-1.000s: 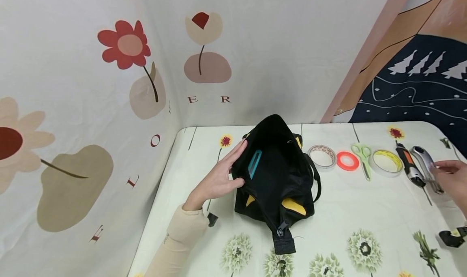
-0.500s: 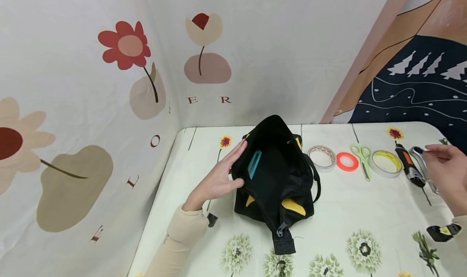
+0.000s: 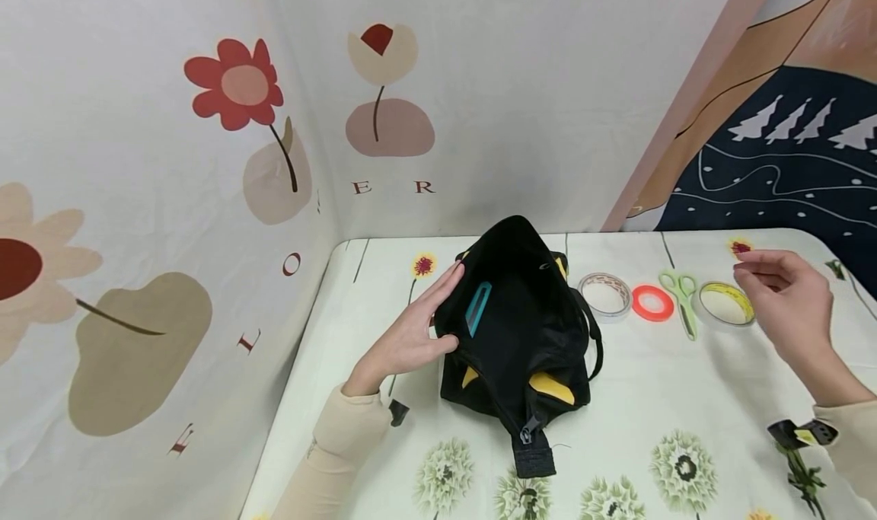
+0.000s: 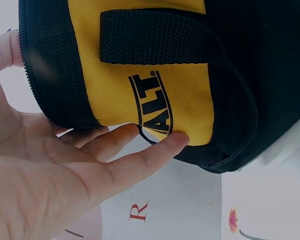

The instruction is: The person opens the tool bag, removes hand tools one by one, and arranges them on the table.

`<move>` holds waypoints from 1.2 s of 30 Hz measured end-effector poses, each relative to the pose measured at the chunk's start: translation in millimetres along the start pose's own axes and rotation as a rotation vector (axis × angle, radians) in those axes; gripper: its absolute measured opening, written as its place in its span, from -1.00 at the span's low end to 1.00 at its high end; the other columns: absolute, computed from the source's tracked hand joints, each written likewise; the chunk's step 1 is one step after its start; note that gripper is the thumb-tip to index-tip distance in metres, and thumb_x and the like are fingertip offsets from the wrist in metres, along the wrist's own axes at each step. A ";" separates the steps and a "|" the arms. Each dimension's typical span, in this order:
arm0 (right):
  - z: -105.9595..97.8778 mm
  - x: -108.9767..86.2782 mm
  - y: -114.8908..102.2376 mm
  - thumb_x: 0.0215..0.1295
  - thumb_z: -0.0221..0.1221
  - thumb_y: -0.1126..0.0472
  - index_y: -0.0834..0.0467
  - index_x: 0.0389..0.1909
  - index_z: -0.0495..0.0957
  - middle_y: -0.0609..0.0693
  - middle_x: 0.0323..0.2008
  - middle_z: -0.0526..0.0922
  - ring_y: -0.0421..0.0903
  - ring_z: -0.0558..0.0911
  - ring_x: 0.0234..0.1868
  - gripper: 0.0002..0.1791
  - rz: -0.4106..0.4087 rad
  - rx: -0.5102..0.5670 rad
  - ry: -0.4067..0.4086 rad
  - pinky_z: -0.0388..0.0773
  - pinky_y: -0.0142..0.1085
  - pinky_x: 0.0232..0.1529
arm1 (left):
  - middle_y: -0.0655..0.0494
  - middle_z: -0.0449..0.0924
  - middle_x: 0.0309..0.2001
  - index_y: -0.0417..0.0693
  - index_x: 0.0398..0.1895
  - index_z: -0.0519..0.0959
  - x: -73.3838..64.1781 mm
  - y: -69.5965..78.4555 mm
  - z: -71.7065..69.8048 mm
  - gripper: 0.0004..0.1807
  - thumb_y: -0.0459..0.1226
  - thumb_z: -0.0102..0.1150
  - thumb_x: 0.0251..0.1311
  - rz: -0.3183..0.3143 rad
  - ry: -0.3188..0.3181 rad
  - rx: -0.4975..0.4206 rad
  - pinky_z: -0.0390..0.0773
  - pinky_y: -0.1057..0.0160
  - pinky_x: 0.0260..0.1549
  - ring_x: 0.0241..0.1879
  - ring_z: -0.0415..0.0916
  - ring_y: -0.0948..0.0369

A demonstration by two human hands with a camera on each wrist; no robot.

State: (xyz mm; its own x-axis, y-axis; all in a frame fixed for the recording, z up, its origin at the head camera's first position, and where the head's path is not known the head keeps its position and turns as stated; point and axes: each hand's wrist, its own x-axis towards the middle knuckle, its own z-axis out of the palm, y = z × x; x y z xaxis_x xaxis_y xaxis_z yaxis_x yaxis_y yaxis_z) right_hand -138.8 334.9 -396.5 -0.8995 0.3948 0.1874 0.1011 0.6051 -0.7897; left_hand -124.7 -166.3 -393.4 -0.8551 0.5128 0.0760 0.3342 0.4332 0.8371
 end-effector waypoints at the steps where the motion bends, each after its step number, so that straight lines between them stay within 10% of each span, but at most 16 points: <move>1: 1.0 -1.9 -2.9 0.62 0.21 0.27 -0.27 -0.04 0.57 -0.63 -0.22 0.49 -0.62 0.47 -0.17 -0.72 -0.025 0.021 -0.011 0.36 -0.75 -0.10 | 0.18 -0.25 0.85 0.06 0.87 -0.06 0.0 0.1 -0.1 0.10 -0.42 0.14 0.26 0.000 0.000 0.000 0.41 -0.41 0.43 0.79 -0.13 -0.03; 15: 27.4 -25.6 -44.1 0.53 0.27 0.42 0.40 0.17 0.63 -0.56 -0.18 0.56 -0.59 0.56 -0.18 -0.72 -0.255 0.091 -0.091 0.42 -0.77 -0.06 | 0.08 -0.24 0.85 0.03 0.87 -0.06 -1.4 1.5 -0.4 0.09 -0.43 0.15 0.27 -0.001 0.002 0.011 0.42 -0.43 0.42 0.78 -0.10 -0.07; 27: 62.7 -43.5 -79.9 0.45 0.32 0.47 0.36 0.12 0.69 -0.43 -0.16 0.64 -0.54 0.61 -0.16 -0.73 -0.392 0.173 -0.126 0.47 -0.71 -0.07 | 0.07 -0.24 0.85 0.03 0.87 -0.07 -1.3 3.4 -1.3 0.09 -0.42 0.15 0.28 0.013 -0.003 0.011 0.41 -0.44 0.42 0.78 -0.09 -0.08; 36: 90.2 -58.6 -100.5 0.40 0.34 0.54 0.34 0.17 0.66 0.14 -0.15 0.78 -0.49 0.67 -0.21 -0.65 -0.453 0.297 -0.166 0.54 -0.64 -0.17 | 0.08 -0.26 0.85 0.01 0.87 -0.08 -2.1 1.9 -1.2 0.08 -0.40 0.13 0.28 0.020 -0.011 0.002 0.40 -0.43 0.43 0.78 -0.10 -0.09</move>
State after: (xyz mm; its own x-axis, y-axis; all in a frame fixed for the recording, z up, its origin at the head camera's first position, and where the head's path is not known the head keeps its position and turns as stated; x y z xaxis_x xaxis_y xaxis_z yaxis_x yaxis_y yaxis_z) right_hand -134.6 188.6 -380.8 -0.8823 0.0122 0.4706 -0.4132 0.4588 -0.7866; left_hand -122.8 -167.4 -391.3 -0.8439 0.5294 0.0872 0.3524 0.4242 0.8342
